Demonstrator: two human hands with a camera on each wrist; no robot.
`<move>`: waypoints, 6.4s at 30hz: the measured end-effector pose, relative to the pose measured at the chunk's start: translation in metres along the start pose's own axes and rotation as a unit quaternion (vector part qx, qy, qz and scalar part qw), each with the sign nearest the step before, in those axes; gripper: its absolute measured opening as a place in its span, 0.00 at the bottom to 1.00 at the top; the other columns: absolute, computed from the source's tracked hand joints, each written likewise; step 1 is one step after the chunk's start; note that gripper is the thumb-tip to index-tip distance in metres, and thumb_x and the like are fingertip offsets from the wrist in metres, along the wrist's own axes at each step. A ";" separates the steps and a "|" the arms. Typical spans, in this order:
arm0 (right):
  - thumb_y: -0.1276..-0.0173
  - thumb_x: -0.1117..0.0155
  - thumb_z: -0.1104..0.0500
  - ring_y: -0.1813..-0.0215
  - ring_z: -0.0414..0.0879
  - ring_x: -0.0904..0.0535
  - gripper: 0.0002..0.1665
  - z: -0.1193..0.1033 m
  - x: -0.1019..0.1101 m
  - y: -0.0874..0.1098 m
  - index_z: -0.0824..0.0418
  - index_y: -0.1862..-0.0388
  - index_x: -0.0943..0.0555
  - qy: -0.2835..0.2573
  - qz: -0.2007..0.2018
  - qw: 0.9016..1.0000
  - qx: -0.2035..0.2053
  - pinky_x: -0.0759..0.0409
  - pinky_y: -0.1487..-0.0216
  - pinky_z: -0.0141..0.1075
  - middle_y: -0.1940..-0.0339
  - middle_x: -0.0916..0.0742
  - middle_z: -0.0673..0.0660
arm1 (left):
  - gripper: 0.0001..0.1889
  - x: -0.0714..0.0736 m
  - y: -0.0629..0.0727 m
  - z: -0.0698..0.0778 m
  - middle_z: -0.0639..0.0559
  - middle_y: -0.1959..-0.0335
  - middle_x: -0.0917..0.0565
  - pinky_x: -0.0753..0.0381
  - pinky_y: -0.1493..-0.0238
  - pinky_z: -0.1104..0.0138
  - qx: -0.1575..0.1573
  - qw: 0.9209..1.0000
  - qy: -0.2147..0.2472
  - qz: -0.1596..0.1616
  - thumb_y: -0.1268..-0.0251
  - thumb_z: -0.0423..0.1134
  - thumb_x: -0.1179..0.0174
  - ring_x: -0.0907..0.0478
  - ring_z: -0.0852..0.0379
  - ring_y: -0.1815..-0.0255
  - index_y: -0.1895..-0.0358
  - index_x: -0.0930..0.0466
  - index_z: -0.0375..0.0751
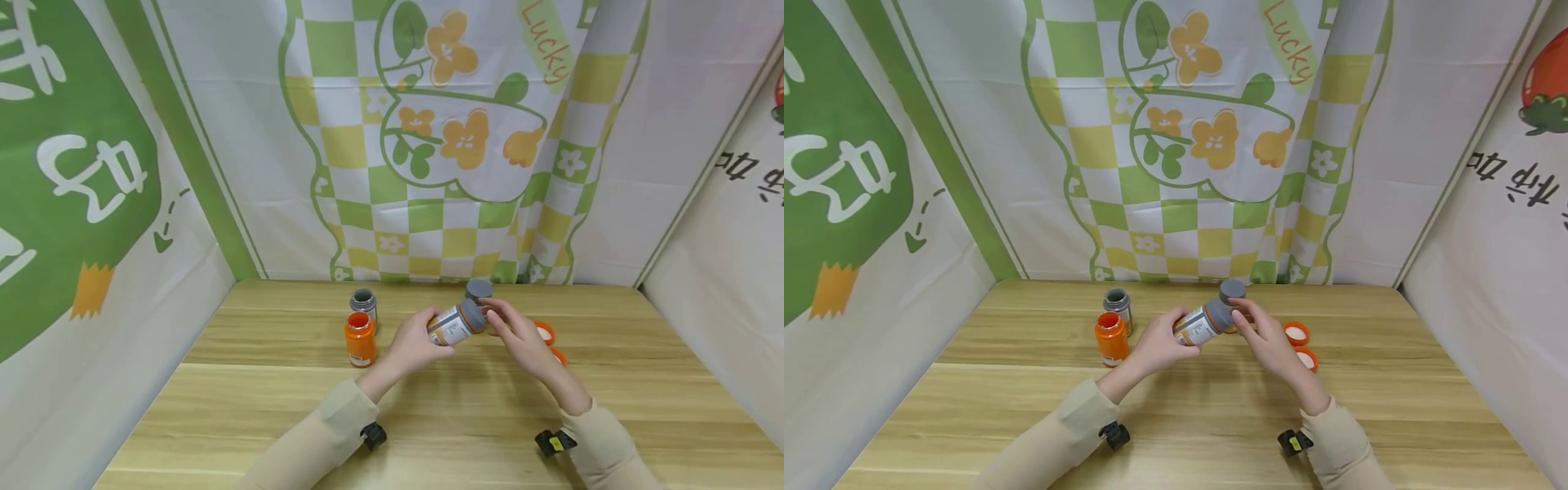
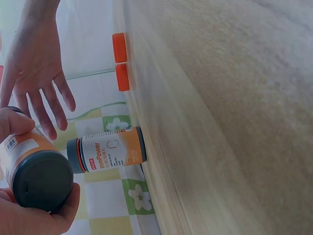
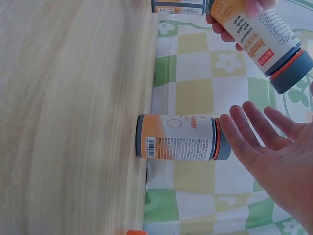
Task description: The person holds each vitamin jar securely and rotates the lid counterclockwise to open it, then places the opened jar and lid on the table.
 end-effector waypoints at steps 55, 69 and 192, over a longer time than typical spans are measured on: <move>0.29 0.46 0.47 0.72 0.38 0.21 0.13 -0.017 -0.023 -0.011 0.54 0.58 0.20 0.107 0.046 0.993 -0.014 0.23 0.73 0.31 0.69 0.14 0.51 | 0.27 -0.005 0.012 0.000 0.50 0.64 0.19 0.26 0.69 0.71 -0.015 0.999 -0.031 -0.021 0.64 0.35 0.27 0.26 0.60 0.69 0.54 0.26 0.43; 0.28 0.48 0.50 0.82 0.37 0.30 0.13 -0.023 -0.028 -0.009 0.54 0.64 0.19 0.161 0.088 0.983 0.026 0.29 0.81 0.30 0.82 0.20 0.48 | 0.26 -0.006 0.015 0.000 0.54 0.68 0.19 0.28 0.73 0.74 -0.049 0.995 -0.085 0.000 0.65 0.39 0.26 0.27 0.63 0.73 0.55 0.24 0.44; 0.32 0.43 0.46 0.60 0.47 0.21 0.25 -0.027 -0.026 0.008 0.61 0.44 0.25 -0.103 -0.026 0.979 -0.176 0.18 0.63 0.39 0.53 0.19 0.63 | 0.23 0.001 0.024 0.005 0.57 0.76 0.22 0.27 0.79 0.72 0.012 0.996 -0.063 -0.064 0.67 0.46 0.28 0.28 0.63 0.78 0.62 0.23 0.44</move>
Point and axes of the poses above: each hand's wrist, its own y-axis away from the middle knuckle, its own x-axis out of the back of the hand, z = x × y, the point moved 2 cm from there along -y, towards the middle knuckle
